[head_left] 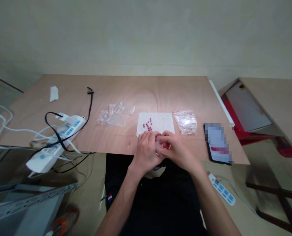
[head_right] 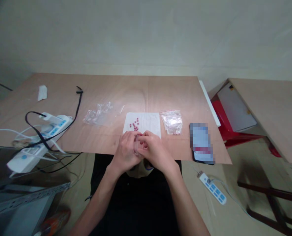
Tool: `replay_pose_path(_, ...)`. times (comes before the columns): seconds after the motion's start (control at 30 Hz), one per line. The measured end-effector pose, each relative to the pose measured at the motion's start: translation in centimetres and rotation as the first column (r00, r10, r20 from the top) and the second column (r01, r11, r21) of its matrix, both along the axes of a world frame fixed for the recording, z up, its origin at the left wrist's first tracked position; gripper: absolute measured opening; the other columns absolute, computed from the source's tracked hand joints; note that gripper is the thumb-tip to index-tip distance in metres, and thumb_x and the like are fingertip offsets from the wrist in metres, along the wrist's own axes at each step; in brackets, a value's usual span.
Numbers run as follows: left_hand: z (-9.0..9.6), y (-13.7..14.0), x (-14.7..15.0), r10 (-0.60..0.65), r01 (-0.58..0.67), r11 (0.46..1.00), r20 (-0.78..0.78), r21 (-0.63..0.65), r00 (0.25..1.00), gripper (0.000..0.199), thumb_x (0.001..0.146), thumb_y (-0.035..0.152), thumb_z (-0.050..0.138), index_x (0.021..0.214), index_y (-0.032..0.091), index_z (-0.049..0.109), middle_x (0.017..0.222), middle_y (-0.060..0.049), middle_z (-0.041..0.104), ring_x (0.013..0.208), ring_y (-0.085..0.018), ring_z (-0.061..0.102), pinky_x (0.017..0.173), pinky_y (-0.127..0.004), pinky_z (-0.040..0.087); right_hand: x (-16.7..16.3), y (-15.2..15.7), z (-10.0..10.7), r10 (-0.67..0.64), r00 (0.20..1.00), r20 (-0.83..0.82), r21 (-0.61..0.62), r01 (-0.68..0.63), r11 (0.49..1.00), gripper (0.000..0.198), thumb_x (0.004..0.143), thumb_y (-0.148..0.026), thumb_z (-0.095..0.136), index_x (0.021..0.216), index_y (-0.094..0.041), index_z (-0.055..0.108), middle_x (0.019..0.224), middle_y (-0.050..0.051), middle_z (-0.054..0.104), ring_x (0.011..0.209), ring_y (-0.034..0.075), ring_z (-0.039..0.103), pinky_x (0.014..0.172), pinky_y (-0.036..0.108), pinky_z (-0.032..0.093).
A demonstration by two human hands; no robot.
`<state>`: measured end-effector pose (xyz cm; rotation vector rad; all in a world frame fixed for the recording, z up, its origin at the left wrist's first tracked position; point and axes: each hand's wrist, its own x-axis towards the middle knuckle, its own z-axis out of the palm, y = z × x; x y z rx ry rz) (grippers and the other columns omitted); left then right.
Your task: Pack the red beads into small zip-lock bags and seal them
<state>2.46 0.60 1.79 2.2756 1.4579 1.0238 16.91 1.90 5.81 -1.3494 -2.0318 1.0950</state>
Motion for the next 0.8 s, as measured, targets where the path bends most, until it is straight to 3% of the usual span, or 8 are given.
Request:
replay_pose_path(0.13, 0.4, -0.2, -0.4, -0.062, 0.067, 0.995, 0.081, -0.073, 0.995, 0.031, 0.071, 0.023, 0.062, 0.100, 0.017, 0.050, 0.090, -0.009, 0.064, 0.083, -0.025, 0.062, 0.073, -0.039, 0.053, 0.0, -0.5, 0.2, -0.029, 0.996, 0.079, -0.007, 0.029, 1.000, 0.015, 0.077, -0.011, 0.068, 0.089, -0.019, 0.072, 0.086, 0.002, 0.054, 0.075, 0.013, 0.053, 0.069, 0.027, 0.043)
replay_pose_path(0.2, 0.6, -0.2, -0.6, -0.081, 0.099, 0.988, 0.146, -0.122, 0.986, 0.028, 0.074, 0.022, 0.062, 0.098, 0.017, 0.050, 0.089, -0.008, 0.064, 0.082, -0.022, 0.063, 0.071, -0.035, 0.054, 0.0, -0.6, 0.4, -0.029, 0.997, 0.064, 0.023, 0.028, 0.999, 0.012, 0.080, -0.013, 0.067, 0.088, -0.020, 0.072, 0.086, 0.002, 0.052, 0.076, 0.013, 0.053, 0.070, 0.028, 0.044)
replay_pose_path(0.3, 0.7, 0.1, -1.1, -0.044, 0.078, 0.983, 0.196, -0.166, 0.980, 0.016, 0.080, 0.023, 0.062, 0.091, 0.019, 0.051, 0.082, -0.004, 0.063, 0.074, -0.018, 0.063, 0.063, -0.028, 0.051, 0.0, -0.1, 0.3, -0.037, 0.995, -0.090, 0.063, 0.043, 0.997, 0.010, 0.086, -0.022, 0.064, 0.080, -0.020, 0.072, 0.083, 0.002, 0.052, 0.076, 0.014, 0.055, 0.068, 0.027, 0.046)
replay_pose_path(0.37, 0.4, 0.5, -1.7, 0.000, 0.034, 0.984, 0.191, -0.174, 0.982, 0.015, 0.082, 0.025, 0.064, 0.086, 0.020, 0.050, 0.076, 0.000, 0.061, 0.068, -0.015, 0.061, 0.060, -0.025, 0.049, -0.1, 0.9, -0.4, -0.115, 0.968, -0.223, 0.097, 0.139, 0.985, 0.015, 0.089, -0.027, 0.062, 0.082, -0.019, 0.072, 0.081, 0.003, 0.057, 0.077, 0.014, 0.058, 0.068, 0.027, 0.048)
replay_pose_path(0.43, -0.1, 1.1, -2.7, 0.035, -0.007, 0.986, 0.165, -0.165, 0.986, 0.018, 0.081, 0.028, 0.068, 0.083, 0.021, 0.051, 0.074, 0.001, 0.061, 0.065, -0.013, 0.061, 0.059, -0.024, 0.048, -0.4, 2.3, -1.8, -0.216, 0.943, -0.252, 0.130, 0.254, 0.958, 0.013, 0.089, -0.026, 0.062, 0.090, -0.017, 0.072, 0.083, 0.004, 0.063, 0.075, 0.014, 0.060, 0.069, 0.028, 0.050)
replay_pose_path(0.5, -0.8, 1.8, -3.7, 0.074, -0.055, 0.988, 0.124, -0.147, 0.989, 0.022, 0.078, 0.028, 0.072, 0.084, 0.021, 0.053, 0.074, 0.002, 0.062, 0.065, -0.014, 0.061, 0.061, -0.024, 0.048, -0.9, 3.8, -3.7, -0.253, 0.956, -0.148, 0.151, 0.275, 0.950, 0.014, 0.086, -0.019, 0.066, 0.098, -0.015, 0.070, 0.090, 0.005, 0.065, 0.072, 0.013, 0.061, 0.070, 0.029, 0.052)
replay_pose_path(0.63, -2.2, 3.0, -5.3, 0.176, -0.171, 0.982, 0.054, -0.082, 0.983, 0.028, 0.075, 0.030, 0.076, 0.092, 0.020, 0.056, 0.079, -0.001, 0.064, 0.071, -0.017, 0.063, 0.066, -0.027, 0.050, -2.2, 5.8, -6.8, -0.183, 0.977, 0.106, 0.176, 0.162, 0.971, 0.023, 0.077, -0.014, 0.075, 0.100, -0.014, 0.069, 0.098, 0.009, 0.064, 0.081, 0.017, 0.064, 0.077, 0.032, 0.053)
replay_pose_path(0.8, -2.9, 4.2, -5.8, 0.186, -0.184, 0.981, 0.025, -0.060, 0.982, 0.029, 0.077, 0.030, 0.074, 0.097, 0.019, 0.057, 0.084, -0.003, 0.066, 0.078, -0.019, 0.064, 0.071, -0.029, 0.051, -3.1, 6.2, -7.2, -0.169, 0.951, 0.260, 0.185, 0.123, 0.975, 0.010, 0.088, -0.016, 0.063, 0.094, -0.013, 0.070, 0.094, 0.010, 0.065, 0.086, 0.020, 0.064, 0.078, 0.031, 0.050)
